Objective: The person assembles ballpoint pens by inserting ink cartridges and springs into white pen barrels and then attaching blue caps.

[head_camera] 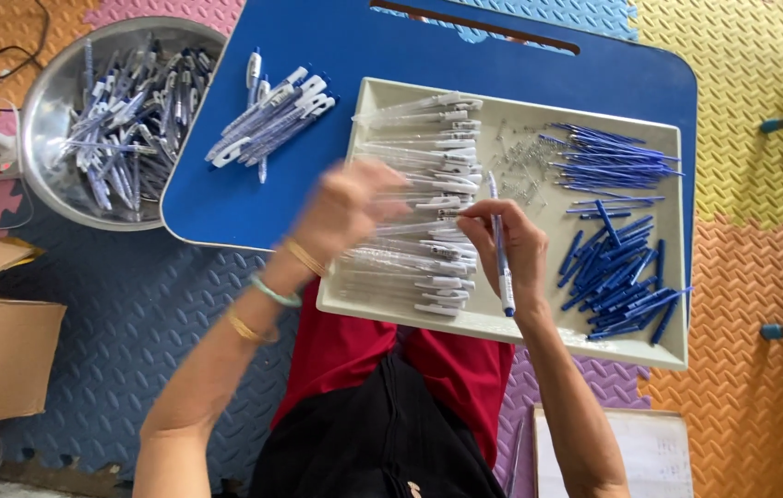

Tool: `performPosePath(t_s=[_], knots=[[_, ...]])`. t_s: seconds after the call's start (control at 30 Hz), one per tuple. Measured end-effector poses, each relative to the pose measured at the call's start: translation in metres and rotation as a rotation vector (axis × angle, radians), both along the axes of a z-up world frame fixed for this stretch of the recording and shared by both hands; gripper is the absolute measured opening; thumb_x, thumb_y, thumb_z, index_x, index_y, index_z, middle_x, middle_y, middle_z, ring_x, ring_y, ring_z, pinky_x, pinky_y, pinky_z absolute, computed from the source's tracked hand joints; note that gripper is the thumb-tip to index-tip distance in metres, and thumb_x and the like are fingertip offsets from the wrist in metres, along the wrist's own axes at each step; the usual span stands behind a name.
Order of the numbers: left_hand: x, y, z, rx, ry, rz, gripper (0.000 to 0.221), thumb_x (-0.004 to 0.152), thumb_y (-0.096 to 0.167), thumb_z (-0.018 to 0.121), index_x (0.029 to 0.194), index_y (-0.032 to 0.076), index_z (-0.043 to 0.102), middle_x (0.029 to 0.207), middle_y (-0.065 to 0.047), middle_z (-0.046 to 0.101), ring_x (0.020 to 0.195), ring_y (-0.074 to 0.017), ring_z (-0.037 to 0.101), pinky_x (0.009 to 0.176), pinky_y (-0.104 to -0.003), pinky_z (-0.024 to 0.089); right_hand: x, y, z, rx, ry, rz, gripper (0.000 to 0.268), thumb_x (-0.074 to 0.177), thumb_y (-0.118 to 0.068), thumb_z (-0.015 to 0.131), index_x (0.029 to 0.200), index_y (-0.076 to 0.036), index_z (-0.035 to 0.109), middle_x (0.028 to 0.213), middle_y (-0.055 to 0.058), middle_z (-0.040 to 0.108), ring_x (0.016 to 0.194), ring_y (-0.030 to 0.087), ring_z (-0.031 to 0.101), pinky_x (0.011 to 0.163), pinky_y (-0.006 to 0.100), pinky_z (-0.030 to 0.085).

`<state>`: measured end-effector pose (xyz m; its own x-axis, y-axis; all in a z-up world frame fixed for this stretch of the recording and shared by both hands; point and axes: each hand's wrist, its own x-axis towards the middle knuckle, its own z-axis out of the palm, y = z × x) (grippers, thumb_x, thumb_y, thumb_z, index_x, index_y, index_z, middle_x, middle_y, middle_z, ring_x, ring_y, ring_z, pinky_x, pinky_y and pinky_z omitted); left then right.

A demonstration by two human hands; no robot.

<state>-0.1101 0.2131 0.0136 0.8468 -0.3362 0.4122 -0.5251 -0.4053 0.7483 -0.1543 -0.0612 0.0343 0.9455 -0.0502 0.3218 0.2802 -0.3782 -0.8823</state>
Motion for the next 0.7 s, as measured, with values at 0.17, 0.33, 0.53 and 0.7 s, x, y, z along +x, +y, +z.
performPosePath(t_s=[0.17, 0.33, 0.53, 0.7], knots=[[0.071, 0.114, -0.072, 0.638, -0.238, 0.502, 0.035, 0.100, 0.031, 0.087, 0.134, 0.030, 0.077, 0.120, 0.000, 0.071, 0.117, -0.0233, 0.070, 0.109, -0.041, 0.054, 0.021, 0.000, -0.034, -0.193, -0.126, 0.003, 0.018, 0.093, -0.012, 0.093, 0.106, -0.022, 0.085, 0.081, 0.005, 0.076, 0.074, 0.023, 0.073, 0.075, 0.037, 0.059], [0.101, 0.127, -0.107, 0.883, -0.237, 0.657, 0.041, 0.094, 0.036, 0.090, 0.131, 0.027, 0.075, 0.119, -0.002, 0.073, 0.118, -0.0265, 0.070, 0.101, -0.043, 0.057, 0.033, -0.003, -0.056, -0.275, -0.265, 0.061, 0.017, 0.097, -0.009, 0.088, 0.110, -0.019, 0.083, 0.093, 0.008, 0.082, 0.086, 0.030, 0.081, 0.080, 0.040, 0.062], [0.105, 0.122, -0.124, 0.962, -0.206, 0.713, 0.020, 0.097, 0.036, 0.085, 0.112, 0.028, 0.074, 0.103, 0.001, 0.074, 0.104, -0.0233, 0.076, 0.085, -0.043, 0.064, 0.016, -0.012, -0.050, -0.451, -0.363, 0.042, 0.024, 0.096, -0.011, 0.087, 0.117, -0.022, 0.082, 0.105, 0.005, 0.083, 0.108, 0.029, 0.078, 0.097, 0.043, 0.060], [0.061, 0.114, -0.066, 0.542, 0.051, 0.561, 0.023, 0.115, 0.036, 0.068, 0.131, 0.023, 0.077, 0.108, -0.006, 0.080, 0.099, -0.0287, 0.080, 0.085, -0.043, 0.066, -0.020, -0.026, -0.022, -0.101, -0.151, 0.029, 0.035, 0.106, -0.001, 0.072, 0.137, -0.016, 0.076, 0.114, 0.010, 0.086, 0.111, 0.031, 0.080, 0.100, 0.047, 0.058]])
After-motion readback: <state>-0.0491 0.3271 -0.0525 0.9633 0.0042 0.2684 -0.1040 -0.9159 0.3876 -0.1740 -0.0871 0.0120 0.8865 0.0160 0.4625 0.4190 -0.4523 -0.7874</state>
